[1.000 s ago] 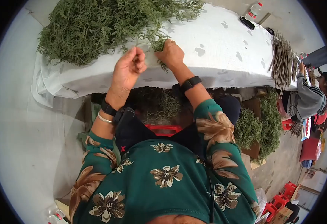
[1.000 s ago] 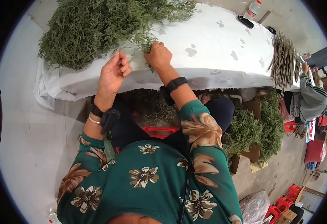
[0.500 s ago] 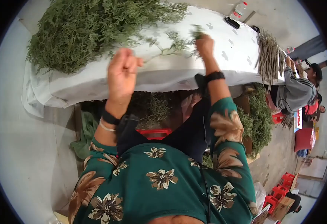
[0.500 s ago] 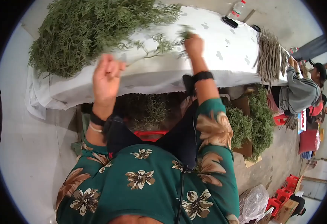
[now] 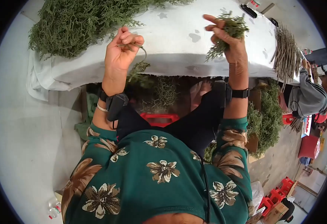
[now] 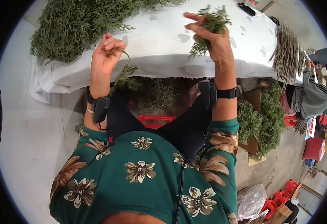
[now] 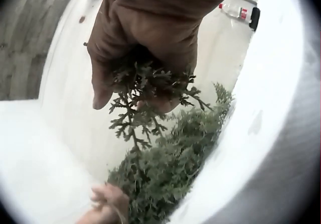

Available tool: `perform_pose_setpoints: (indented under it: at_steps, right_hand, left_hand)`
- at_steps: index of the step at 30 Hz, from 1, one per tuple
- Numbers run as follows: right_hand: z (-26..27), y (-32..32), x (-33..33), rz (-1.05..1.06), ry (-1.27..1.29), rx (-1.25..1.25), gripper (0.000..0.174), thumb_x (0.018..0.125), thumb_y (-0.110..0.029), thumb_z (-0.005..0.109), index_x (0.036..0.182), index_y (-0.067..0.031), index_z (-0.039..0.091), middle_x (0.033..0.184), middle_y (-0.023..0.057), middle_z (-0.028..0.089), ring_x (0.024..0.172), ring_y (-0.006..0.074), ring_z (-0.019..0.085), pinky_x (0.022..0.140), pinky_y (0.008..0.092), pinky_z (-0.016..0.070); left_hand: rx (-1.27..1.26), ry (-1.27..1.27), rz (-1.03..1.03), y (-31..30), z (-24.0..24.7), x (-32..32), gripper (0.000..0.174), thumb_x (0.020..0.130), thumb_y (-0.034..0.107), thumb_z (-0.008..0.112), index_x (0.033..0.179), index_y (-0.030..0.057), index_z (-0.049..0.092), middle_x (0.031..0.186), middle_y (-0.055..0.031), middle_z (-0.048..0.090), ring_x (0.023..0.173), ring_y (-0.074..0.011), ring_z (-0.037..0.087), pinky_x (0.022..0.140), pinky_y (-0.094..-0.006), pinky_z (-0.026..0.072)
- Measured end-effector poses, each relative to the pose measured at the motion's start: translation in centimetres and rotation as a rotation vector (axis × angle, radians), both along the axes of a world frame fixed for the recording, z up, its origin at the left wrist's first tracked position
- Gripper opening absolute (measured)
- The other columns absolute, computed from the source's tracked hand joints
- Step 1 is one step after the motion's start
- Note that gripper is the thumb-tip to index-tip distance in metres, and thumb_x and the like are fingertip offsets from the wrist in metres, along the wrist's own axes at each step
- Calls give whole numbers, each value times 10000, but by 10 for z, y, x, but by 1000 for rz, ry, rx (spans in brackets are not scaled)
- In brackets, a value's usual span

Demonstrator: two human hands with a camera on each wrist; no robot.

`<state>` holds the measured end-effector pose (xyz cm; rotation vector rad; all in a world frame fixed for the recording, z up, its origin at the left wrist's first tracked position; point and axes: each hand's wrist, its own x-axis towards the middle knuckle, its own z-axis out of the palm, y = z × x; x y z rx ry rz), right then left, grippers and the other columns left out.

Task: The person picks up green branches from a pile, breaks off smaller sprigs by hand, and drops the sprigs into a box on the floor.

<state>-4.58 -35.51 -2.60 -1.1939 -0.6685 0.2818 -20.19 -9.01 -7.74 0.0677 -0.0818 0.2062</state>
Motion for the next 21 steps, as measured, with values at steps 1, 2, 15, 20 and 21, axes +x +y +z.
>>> perform_pose_setpoints:
  at_steps: [1, 2, 15, 20, 21]
  right_hand:
    - [1, 5, -10, 55, 8, 22, 190, 727, 0, 660, 911, -40, 634, 1064, 166, 633, 822, 169, 622, 617, 244, 482]
    - [2, 14, -22, 109, -88, -134, 195, 732, -5, 668, 921, -36, 632, 1063, 160, 633, 841, 169, 622, 619, 248, 488]
    - [-25, 61, -35, 183, 388, -113, 157, 768, -34, 664, 894, 49, 623, 777, 155, 662, 646, 200, 649, 556, 283, 510]
    - [-34, 62, -38, 168, 496, -57, 140, 739, 27, 669, 848, 75, 594, 758, 182, 650, 609, 218, 648, 546, 313, 525]
    - [-34, 64, -41, 185, 495, -54, 143, 737, 27, 669, 852, 70, 596, 772, 180, 654, 612, 216, 648, 549, 308, 524]
  left_hand:
    - [-17, -11, -42, -3, 5, 2, 177, 941, 155, 471, 908, -6, 535, 636, -30, 474, 598, -151, 458, 747, -370, 396]
    - [-34, -27, -86, -7, 11, 6, 177, 942, 152, 469, 914, -9, 536, 639, -33, 479, 605, -154, 466, 743, -368, 396]
    - [654, 407, 280, -40, 21, 19, 397, 875, 252, 599, 1124, -48, 526, 831, -89, 594, 824, -193, 591, 919, -361, 442]
    - [1345, 380, 24, -54, 0, 5, 344, 870, 174, 601, 1127, -50, 557, 903, -100, 629, 823, -180, 619, 782, -303, 483]
    - [1403, 393, -20, -55, 0, 7, 309, 867, 160, 600, 1096, -45, 578, 880, -93, 633, 790, -172, 620, 749, -289, 489]
